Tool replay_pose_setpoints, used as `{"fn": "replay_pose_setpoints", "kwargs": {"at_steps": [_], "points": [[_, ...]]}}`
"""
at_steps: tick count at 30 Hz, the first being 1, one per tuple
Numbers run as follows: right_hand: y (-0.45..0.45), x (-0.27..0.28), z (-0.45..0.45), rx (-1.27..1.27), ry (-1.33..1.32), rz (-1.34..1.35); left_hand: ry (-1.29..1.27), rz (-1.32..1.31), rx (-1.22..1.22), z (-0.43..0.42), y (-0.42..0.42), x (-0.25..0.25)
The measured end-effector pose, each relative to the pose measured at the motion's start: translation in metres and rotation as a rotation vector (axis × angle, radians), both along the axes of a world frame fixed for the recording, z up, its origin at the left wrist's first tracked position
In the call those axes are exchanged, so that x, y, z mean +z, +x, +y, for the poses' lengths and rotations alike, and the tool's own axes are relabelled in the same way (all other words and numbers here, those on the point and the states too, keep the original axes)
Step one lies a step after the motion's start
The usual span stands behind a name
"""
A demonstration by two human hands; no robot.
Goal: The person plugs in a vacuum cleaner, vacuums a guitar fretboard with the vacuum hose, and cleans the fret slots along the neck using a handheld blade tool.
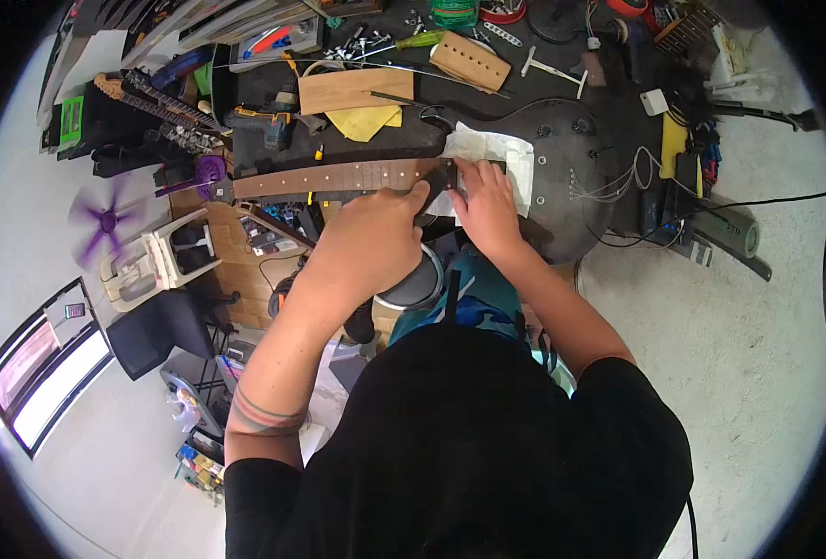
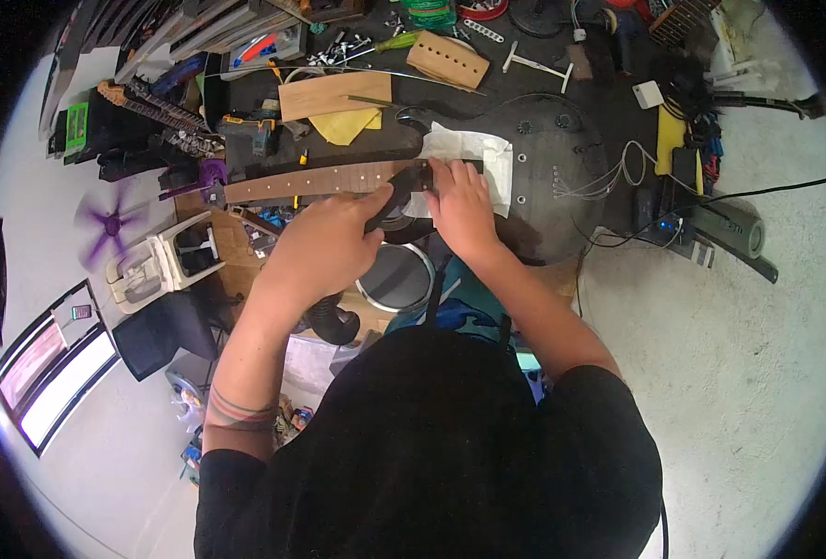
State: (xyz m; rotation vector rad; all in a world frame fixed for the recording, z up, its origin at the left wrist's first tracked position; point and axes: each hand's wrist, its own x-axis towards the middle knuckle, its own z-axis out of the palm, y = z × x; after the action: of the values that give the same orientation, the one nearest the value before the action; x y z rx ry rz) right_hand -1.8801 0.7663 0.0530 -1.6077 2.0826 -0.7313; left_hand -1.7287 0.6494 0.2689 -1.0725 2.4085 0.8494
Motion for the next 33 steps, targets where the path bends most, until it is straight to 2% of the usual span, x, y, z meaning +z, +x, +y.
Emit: {"fn": "replay_pose_setpoints", "kwargs": {"at_steps": [8, 12, 19, 24, 26, 29, 33], "points": [[-0.002, 0.006, -0.002, 0.036, 0.006, 0.030, -0.058, 0.005, 0.066, -0.006, 0.018, -0.005], [-0.003, 0.004, -0.002, 0.055, 0.004, 0.041, 0.013, -0.002, 0.108, -0.003, 0.018, -0.002], [-0.002, 0.009, -0.004, 0.067, 0.009, 0.053, -0.003, 0.056, 0.046, 0.002, 0.033, -0.005], [0.000, 0.009, -0.005, 0.066, 0.021, 0.046, 0.027, -0.037, 0.149, -0.005, 0.036, 0.009], [0.000, 0.010, -0.005, 0.068, 0.020, 0.026, -0.037, -0.017, 0.155, -0.011, 0.056, 0.003], [0.001, 0.010, -0.006, 0.068, 0.008, 0.030, 0.084, -0.141, 0.325, -0.026, 0.067, 0.015], [0.002, 0.010, -0.007, 0.081, 0.009, 0.079, 0.121, -0.150, 0.432, -0.042, 0.105, 0.008]]}}
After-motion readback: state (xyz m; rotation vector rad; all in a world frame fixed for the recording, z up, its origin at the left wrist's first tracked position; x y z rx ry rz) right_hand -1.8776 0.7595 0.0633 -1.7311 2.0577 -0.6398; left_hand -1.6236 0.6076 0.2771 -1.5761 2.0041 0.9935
